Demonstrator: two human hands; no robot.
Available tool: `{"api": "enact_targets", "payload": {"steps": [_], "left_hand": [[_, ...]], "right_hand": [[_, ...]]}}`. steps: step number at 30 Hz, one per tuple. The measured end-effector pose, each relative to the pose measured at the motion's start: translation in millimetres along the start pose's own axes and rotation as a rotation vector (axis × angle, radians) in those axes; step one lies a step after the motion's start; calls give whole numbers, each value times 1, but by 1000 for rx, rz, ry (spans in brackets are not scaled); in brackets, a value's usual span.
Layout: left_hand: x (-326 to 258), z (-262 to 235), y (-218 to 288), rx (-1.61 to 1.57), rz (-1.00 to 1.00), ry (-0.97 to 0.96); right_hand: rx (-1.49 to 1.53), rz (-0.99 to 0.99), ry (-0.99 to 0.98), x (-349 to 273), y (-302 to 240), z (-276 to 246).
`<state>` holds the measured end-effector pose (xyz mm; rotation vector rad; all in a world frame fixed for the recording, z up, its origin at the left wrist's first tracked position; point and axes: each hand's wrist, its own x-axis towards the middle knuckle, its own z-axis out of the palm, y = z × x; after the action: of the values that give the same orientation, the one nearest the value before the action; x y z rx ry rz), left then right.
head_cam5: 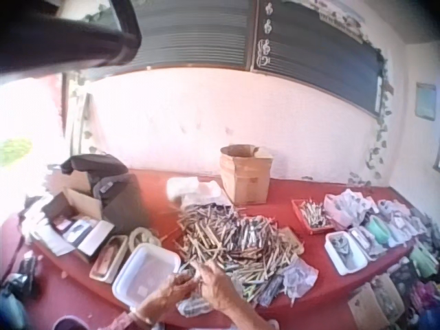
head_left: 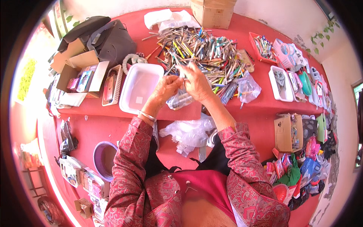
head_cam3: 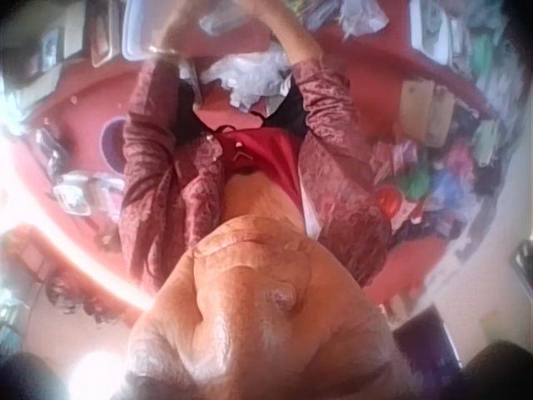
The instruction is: The person sits on the floor and sorts a large pile of pens by picking them up, placing them into a white plastic container, and then transferring them into small plastic bags. The person handles the pens by hand and organizes them into multiple bags.
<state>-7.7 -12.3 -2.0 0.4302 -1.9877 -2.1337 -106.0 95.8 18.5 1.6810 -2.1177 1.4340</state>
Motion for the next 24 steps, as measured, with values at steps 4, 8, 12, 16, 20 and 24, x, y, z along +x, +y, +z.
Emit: {"api": "enact_targets", "payload": {"steps": [4,8,12,16,20,24], "left_hand": [[1,-10,1,25,-37,-56],[2,-10,0,105,-11,-30],[0,-10,2,120,24,-75],[0,-14,0,187,0,-58],[0,-11,9,262,10,-100],[1,-11,5,47,-44,-17]], "right_hand": [[-213,-10,-40,-3,3,4],[-196,-9,12,-1,-1,2],[243,254,-102,0,12,2],[795,604,-189,5,17,-4],[1215,876,-234,4,38,-7],[1452,941,-247,4,40,-3]]}}
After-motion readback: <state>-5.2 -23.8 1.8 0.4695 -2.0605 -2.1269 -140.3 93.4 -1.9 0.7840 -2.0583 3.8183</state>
